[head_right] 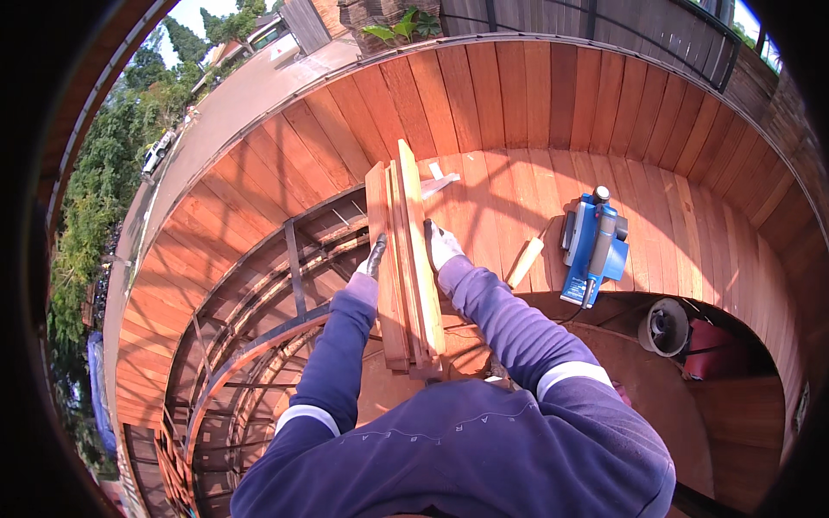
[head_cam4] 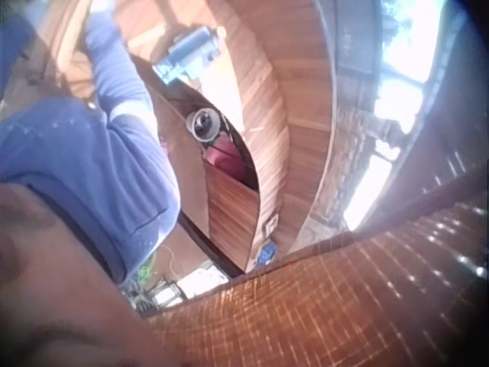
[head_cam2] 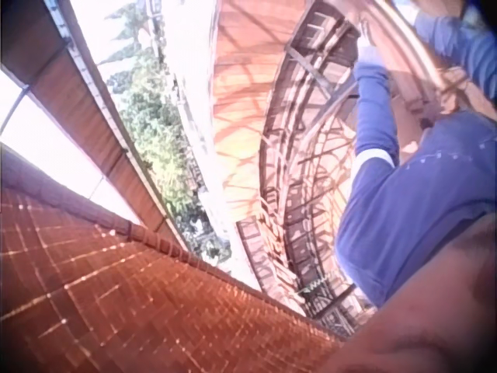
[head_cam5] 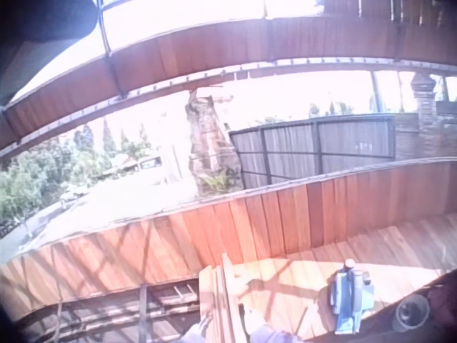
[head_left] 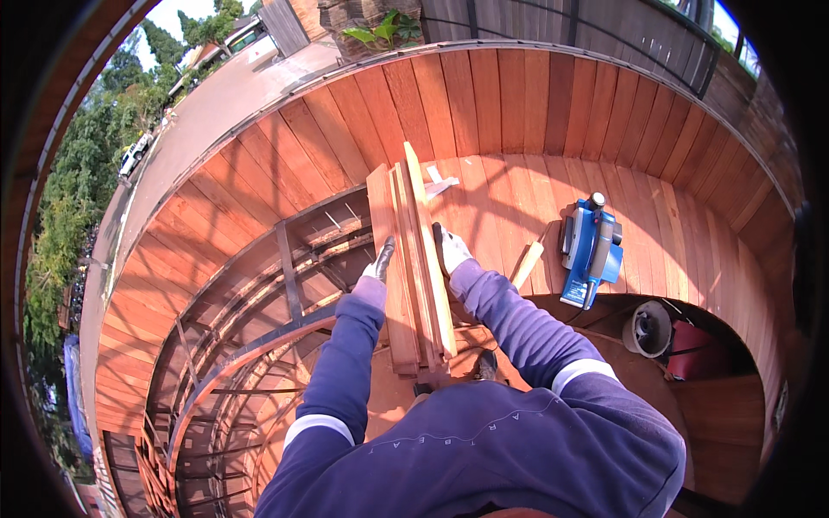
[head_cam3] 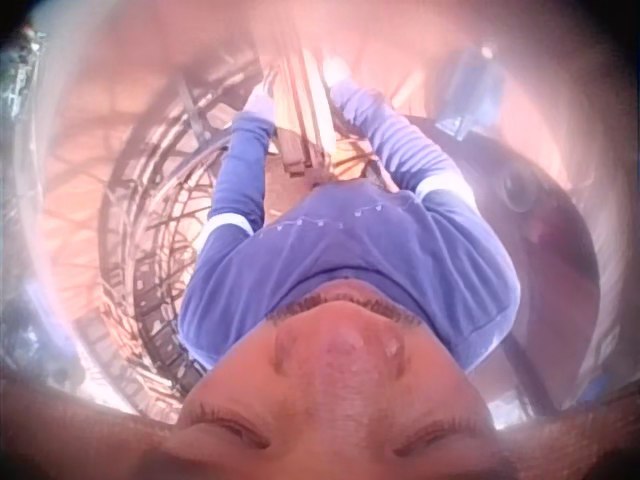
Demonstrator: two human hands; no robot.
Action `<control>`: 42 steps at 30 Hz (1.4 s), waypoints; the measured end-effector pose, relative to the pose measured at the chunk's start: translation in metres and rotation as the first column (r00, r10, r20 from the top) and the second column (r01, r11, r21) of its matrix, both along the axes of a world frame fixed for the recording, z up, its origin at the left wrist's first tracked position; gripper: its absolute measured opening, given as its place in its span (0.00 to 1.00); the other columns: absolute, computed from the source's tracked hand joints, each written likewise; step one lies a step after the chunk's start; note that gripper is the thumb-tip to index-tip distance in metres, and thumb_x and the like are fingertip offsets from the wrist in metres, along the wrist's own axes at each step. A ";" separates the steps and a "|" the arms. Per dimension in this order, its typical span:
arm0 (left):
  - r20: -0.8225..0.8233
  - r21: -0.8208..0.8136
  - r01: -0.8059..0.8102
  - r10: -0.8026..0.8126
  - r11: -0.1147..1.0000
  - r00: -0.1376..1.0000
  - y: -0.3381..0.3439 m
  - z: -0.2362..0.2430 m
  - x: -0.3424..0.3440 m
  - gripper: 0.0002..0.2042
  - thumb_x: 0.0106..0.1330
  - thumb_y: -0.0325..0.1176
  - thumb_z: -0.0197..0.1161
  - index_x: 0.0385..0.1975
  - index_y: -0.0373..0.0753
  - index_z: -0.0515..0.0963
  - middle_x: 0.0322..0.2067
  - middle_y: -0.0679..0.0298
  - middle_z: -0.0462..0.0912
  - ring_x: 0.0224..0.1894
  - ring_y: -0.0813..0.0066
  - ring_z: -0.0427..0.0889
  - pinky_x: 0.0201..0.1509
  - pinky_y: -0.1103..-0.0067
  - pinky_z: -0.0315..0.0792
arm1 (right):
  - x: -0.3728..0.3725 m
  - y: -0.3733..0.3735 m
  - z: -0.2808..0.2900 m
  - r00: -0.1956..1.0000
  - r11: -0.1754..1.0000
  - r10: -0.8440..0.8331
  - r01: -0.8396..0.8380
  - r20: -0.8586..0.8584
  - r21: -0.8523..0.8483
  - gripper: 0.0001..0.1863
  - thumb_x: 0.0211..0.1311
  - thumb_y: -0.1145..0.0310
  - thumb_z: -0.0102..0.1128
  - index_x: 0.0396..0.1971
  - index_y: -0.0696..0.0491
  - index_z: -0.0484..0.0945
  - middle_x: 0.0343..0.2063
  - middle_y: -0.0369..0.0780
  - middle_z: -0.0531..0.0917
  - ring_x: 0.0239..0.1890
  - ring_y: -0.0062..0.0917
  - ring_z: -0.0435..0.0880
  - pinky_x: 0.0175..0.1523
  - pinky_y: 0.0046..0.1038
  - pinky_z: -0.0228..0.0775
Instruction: The person carries wooden planks to a curved wooden deck and places them into an open section. They then use a square tool and a pencil to mark measurements on the planks.
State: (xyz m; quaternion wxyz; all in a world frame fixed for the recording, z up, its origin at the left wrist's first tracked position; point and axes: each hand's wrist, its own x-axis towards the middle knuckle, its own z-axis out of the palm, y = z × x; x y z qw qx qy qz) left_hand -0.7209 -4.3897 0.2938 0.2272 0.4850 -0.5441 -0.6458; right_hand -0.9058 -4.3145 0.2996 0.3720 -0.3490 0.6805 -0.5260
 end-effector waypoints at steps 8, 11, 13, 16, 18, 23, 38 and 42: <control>0.247 -0.014 -0.155 0.154 0.988 0.957 -0.034 -0.042 -0.044 0.52 0.46 0.77 0.58 0.58 0.30 0.72 0.54 0.47 0.76 0.56 0.58 0.73 0.60 0.70 0.64 | -0.057 -0.058 -0.075 0.982 0.997 0.033 -0.046 0.185 0.062 0.33 0.70 0.45 0.34 0.48 0.60 0.77 0.48 0.54 0.80 0.52 0.47 0.78 0.57 0.39 0.65; 0.221 -0.077 -0.193 0.205 0.978 0.954 -0.027 -0.028 -0.024 0.51 0.47 0.75 0.60 0.60 0.31 0.71 0.54 0.49 0.76 0.57 0.61 0.72 0.60 0.73 0.64 | -0.037 -0.048 -0.049 0.985 0.989 0.148 -0.146 -0.087 0.031 0.34 0.69 0.44 0.33 0.48 0.60 0.78 0.48 0.56 0.78 0.54 0.50 0.75 0.60 0.40 0.63; 0.056 -0.121 -0.185 0.192 0.975 0.980 -0.027 -0.039 -0.026 0.50 0.48 0.72 0.63 0.60 0.31 0.70 0.54 0.51 0.76 0.57 0.61 0.73 0.62 0.74 0.63 | -0.038 -0.051 -0.042 0.985 0.984 0.131 -0.116 -0.111 0.132 0.34 0.69 0.44 0.32 0.46 0.59 0.79 0.46 0.57 0.79 0.53 0.52 0.74 0.58 0.42 0.63; 0.373 -0.111 -0.133 0.166 0.985 0.913 -0.037 -0.031 -0.024 0.46 0.51 0.73 0.58 0.62 0.40 0.69 0.55 0.44 0.74 0.60 0.55 0.71 0.64 0.73 0.61 | -0.042 -0.056 -0.035 0.963 0.967 0.194 -0.156 -0.186 0.199 0.34 0.69 0.45 0.32 0.41 0.59 0.80 0.42 0.56 0.80 0.50 0.52 0.77 0.56 0.44 0.65; 0.437 -0.162 -0.015 0.086 0.987 0.895 -0.044 -0.034 -0.018 0.44 0.52 0.77 0.50 0.63 0.51 0.69 0.56 0.36 0.71 0.62 0.49 0.69 0.66 0.71 0.60 | -0.036 -0.050 -0.014 0.961 0.969 0.169 -0.122 -0.219 0.215 0.33 0.69 0.45 0.34 0.39 0.58 0.81 0.40 0.55 0.81 0.47 0.51 0.78 0.55 0.44 0.66; 0.627 -0.231 0.331 -0.119 0.915 0.770 -0.055 -0.036 -0.028 0.41 0.54 0.79 0.43 0.61 0.57 0.70 0.50 0.29 0.72 0.59 0.41 0.70 0.63 0.68 0.61 | -0.054 -0.057 -0.028 0.951 0.982 0.102 -0.051 -0.291 0.180 0.30 0.67 0.45 0.42 0.33 0.58 0.82 0.34 0.55 0.82 0.43 0.52 0.79 0.50 0.43 0.68; 0.639 -0.015 0.300 -0.222 0.954 0.736 -0.034 0.048 -0.164 0.51 0.45 0.78 0.57 0.47 0.25 0.77 0.45 0.40 0.80 0.53 0.44 0.77 0.56 0.65 0.67 | -0.166 -0.040 -0.089 0.895 0.910 -0.366 0.402 -0.255 0.106 0.23 0.69 0.53 0.50 0.33 0.59 0.82 0.30 0.48 0.84 0.33 0.33 0.82 0.40 0.35 0.70; 0.567 -0.109 0.115 -0.033 0.987 0.823 -0.040 0.029 -0.128 0.55 0.43 0.76 0.61 0.52 0.21 0.71 0.49 0.39 0.78 0.56 0.49 0.75 0.59 0.69 0.67 | -0.127 -0.051 -0.035 0.935 0.971 -0.158 0.206 -0.317 0.124 0.27 0.67 0.47 0.43 0.34 0.56 0.83 0.33 0.54 0.82 0.41 0.51 0.80 0.46 0.43 0.70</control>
